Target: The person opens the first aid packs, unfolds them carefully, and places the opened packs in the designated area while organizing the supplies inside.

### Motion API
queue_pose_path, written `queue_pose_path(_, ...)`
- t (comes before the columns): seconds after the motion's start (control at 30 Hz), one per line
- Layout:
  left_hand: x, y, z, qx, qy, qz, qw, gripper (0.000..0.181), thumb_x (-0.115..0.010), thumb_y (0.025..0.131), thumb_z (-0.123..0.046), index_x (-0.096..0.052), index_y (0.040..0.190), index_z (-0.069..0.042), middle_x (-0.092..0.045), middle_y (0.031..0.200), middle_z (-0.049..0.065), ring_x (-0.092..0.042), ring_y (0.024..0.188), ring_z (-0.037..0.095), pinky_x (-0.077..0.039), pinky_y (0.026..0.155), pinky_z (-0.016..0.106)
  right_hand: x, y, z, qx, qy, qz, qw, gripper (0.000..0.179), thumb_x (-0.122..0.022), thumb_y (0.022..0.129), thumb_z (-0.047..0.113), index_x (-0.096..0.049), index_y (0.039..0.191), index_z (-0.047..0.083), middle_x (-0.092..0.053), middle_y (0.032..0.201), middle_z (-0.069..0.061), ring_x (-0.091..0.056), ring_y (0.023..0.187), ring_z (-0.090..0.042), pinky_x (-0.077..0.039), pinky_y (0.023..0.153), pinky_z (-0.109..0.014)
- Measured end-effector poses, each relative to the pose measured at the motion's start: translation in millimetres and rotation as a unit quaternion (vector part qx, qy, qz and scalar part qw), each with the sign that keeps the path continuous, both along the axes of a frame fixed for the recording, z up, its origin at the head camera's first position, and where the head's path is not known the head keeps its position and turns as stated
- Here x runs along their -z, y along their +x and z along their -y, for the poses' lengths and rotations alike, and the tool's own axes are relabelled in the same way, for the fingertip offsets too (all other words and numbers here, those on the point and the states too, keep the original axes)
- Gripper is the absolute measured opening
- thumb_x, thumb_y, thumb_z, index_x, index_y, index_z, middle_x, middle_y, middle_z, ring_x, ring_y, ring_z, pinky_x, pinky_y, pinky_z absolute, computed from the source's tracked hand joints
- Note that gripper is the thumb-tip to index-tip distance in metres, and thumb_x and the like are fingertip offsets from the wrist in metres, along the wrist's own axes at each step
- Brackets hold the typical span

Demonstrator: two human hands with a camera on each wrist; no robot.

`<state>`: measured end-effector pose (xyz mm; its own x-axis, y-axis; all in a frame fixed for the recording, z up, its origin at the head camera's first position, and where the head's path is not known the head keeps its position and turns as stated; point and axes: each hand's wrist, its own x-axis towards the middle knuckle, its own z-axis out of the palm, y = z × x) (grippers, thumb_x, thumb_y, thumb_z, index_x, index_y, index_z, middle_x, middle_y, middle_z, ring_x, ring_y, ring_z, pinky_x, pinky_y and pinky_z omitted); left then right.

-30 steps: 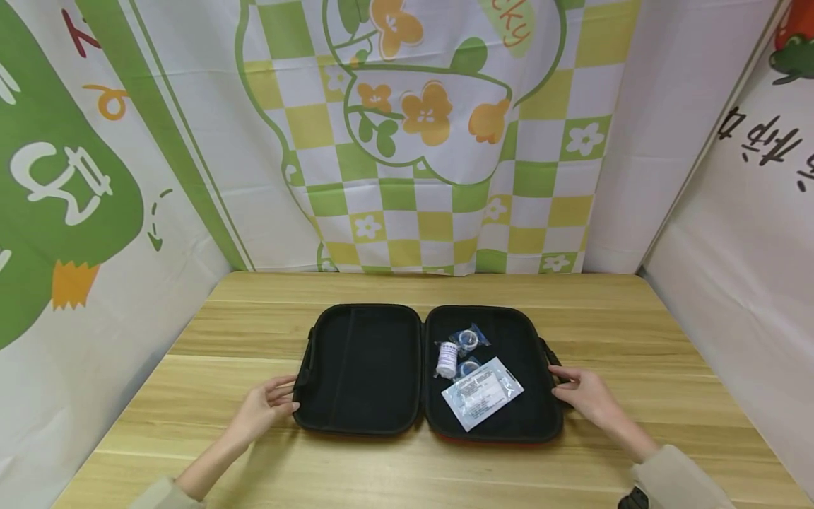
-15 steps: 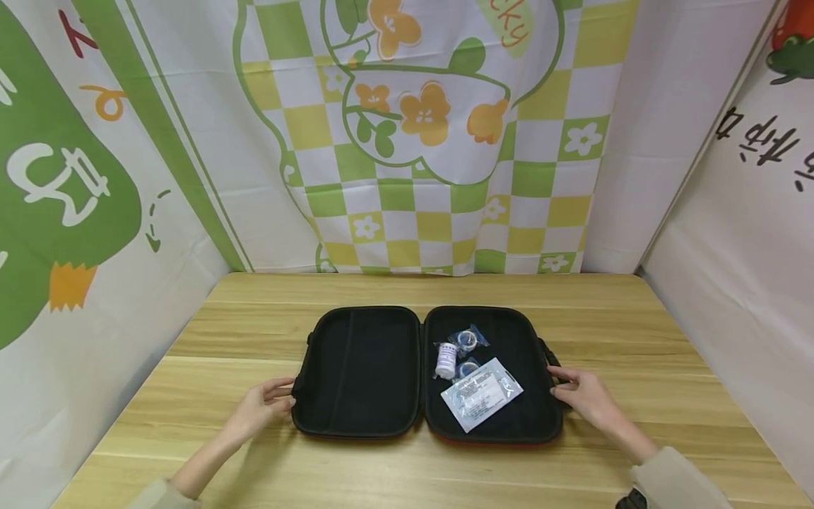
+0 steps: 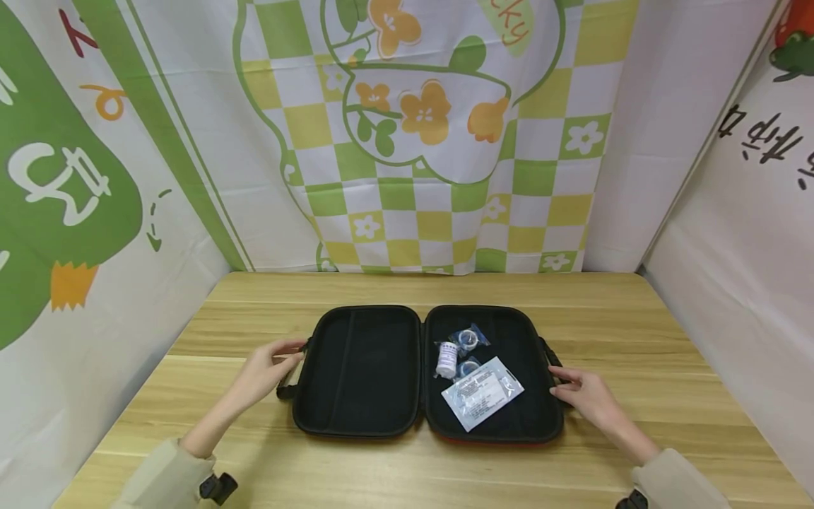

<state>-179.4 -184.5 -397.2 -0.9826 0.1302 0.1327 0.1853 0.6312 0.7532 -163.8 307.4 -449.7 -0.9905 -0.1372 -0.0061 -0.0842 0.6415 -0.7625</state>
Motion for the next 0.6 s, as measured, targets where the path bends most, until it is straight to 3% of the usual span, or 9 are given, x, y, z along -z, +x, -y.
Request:
queue_pose_path(0.1,-4.3,-6.3,-16.8,0.056,-0.011,-0.021,0.9981,0.028,-0.057,0.085,-0.01,-0.059,0.112,-0.002,-0.057,0.11,0.017,-0.054,0.099,0.031,-0.046,0.082,0.04,-2.4,0.9,2,0.006,0.013,0.008,0.9999,0.043,-0.061,0.081,0.005,-0.048,0.115,-0.017,-0.05,0.112,-0.035,-0.057,0.077,0.001,-0.047,0.063,-0.017)
queue_pose_path(0.27,-5.6,-18.2,-44.1,0.141,-0.041,-0.045,0.9881,0.027,-0.056,0.086,-0.011,-0.058,0.111,-0.001,-0.058,0.107,0.015,-0.055,0.098,0.03,-0.047,0.081,0.037,-1.9,1.7,2,0.012,0.017,0.008,0.9997,0.042,-0.06,0.081,0.004,-0.048,0.116,-0.016,-0.05,0.111,-0.035,-0.056,0.078,0.002,-0.047,0.063,-0.016)
queue_pose_path(0.6,-3.2,-40.8,-93.5,0.232,-0.06,-0.026,0.9705,0.03,-0.055,0.087,-0.014,-0.056,0.114,-0.001,-0.057,0.113,0.011,-0.053,0.103,0.028,-0.046,0.083,0.036,-0.6,2.2,3,0.016,0.011,-0.003,0.9998,0.042,-0.061,0.081,0.006,-0.05,0.115,-0.015,-0.048,0.114,-0.035,-0.055,0.078,0.003,-0.046,0.064,-0.015)
